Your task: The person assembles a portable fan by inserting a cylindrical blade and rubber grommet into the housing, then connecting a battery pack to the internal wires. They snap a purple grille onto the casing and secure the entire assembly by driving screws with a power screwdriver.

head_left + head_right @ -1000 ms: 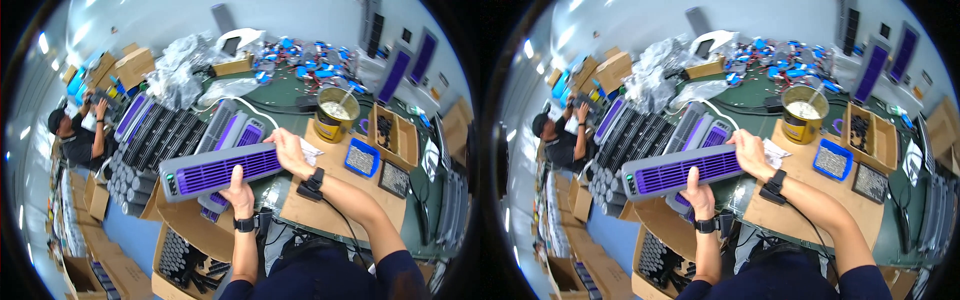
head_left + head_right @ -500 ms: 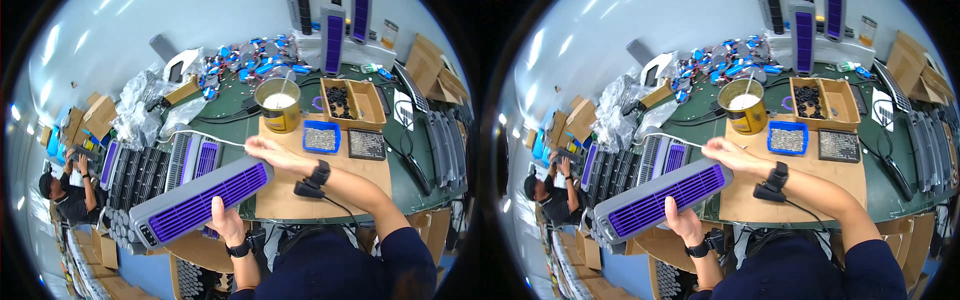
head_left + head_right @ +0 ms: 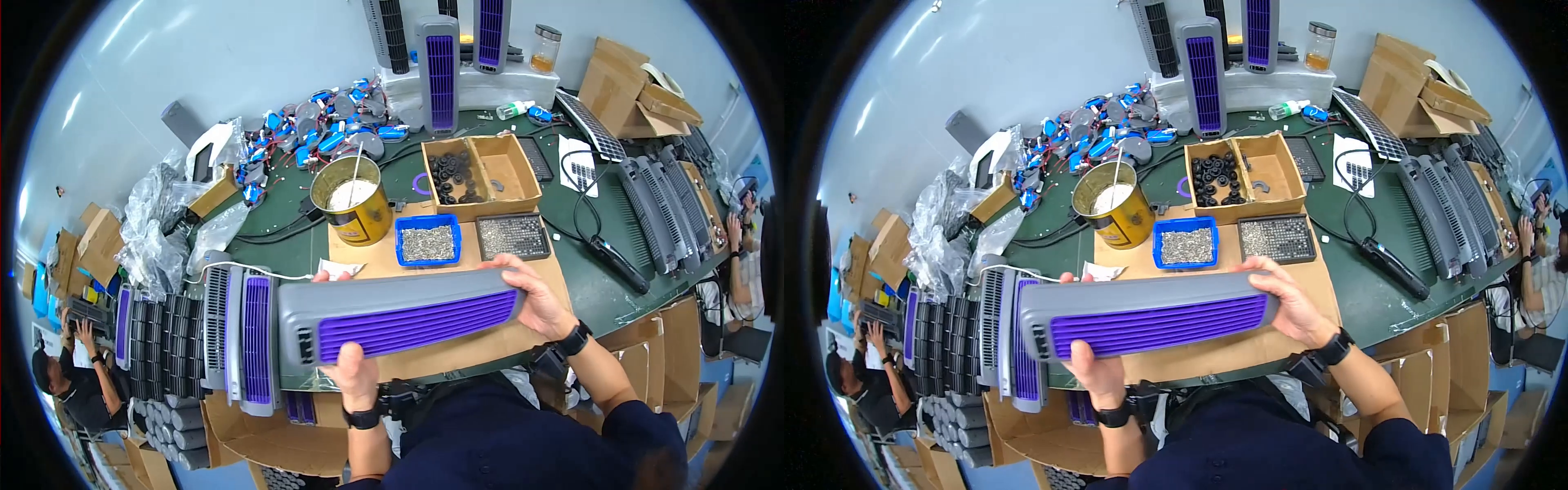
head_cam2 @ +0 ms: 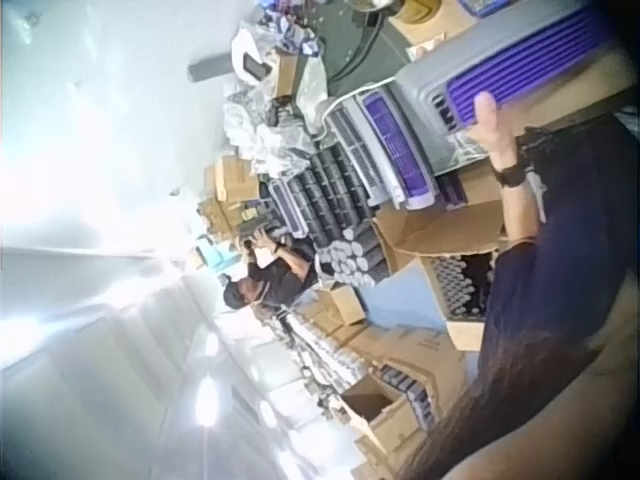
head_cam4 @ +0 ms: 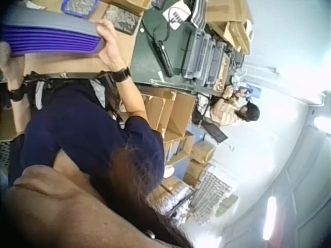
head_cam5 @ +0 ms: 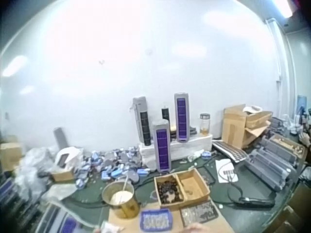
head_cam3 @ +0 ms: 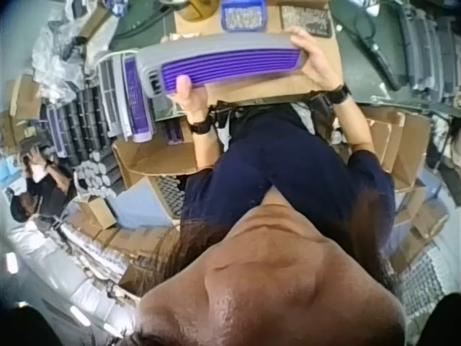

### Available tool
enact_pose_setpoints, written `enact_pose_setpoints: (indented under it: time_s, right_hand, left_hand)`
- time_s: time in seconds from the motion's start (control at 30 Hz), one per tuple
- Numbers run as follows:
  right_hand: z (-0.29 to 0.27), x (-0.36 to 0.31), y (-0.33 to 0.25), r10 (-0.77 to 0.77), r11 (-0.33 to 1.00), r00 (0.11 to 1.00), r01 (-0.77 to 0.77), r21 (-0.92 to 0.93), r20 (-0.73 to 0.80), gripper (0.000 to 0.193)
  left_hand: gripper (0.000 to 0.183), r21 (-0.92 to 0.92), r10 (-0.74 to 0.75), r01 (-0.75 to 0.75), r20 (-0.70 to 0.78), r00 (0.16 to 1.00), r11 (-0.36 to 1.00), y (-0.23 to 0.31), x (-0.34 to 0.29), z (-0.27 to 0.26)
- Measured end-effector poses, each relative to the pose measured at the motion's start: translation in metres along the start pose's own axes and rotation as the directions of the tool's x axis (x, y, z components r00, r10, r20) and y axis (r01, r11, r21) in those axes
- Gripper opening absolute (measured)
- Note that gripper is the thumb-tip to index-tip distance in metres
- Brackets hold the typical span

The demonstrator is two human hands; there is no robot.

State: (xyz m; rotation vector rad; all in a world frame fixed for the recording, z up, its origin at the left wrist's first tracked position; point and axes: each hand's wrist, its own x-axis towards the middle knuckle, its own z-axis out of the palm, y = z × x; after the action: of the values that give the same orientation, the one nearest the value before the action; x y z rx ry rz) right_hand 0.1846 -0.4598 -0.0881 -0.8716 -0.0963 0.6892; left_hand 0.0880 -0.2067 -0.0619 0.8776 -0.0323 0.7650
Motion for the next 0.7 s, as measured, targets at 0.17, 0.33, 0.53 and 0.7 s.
enact_pose_setpoints:
  time_s: [0.17, 0.33, 0.53, 0.7]
  right_hand:
    - [-0.032, -0.026, -0.002, -0.071, 0.997, 0.984, 0.071, -0.002, -0.165, 0.022]
    - [-0.042, -0.032, 0.003, -0.069, 0.991, 0.986, 0.086, 0.103, -0.153, 0.017]
    - [-0.045, -0.032, 0.003, -0.020, 0.992, 0.993, 0.034, 0.122, -0.119, 0.016]
    - [-0.044, -0.033, 0.003, -0.020, 0.990, 0.993, 0.036, 0.138, -0.116, 0.017]
  left_hand:
    - [0.097, 0.249, 0.012, -0.009, -0.007, 1.000, 0.968, -0.011, 0.002, 0.011]
    - [0.092, 0.291, -0.029, 0.031, -0.010, 1.000, 0.956, -0.018, -0.004, 0.008]
    - [0.092, 0.273, 0.006, -0.007, 0.004, 1.000, 0.962, -0.021, -0.008, 0.006]
    - [0.092, 0.255, 0.003, -0.002, -0.006, 1.000, 0.967, -0.021, -0.006, 0.007]
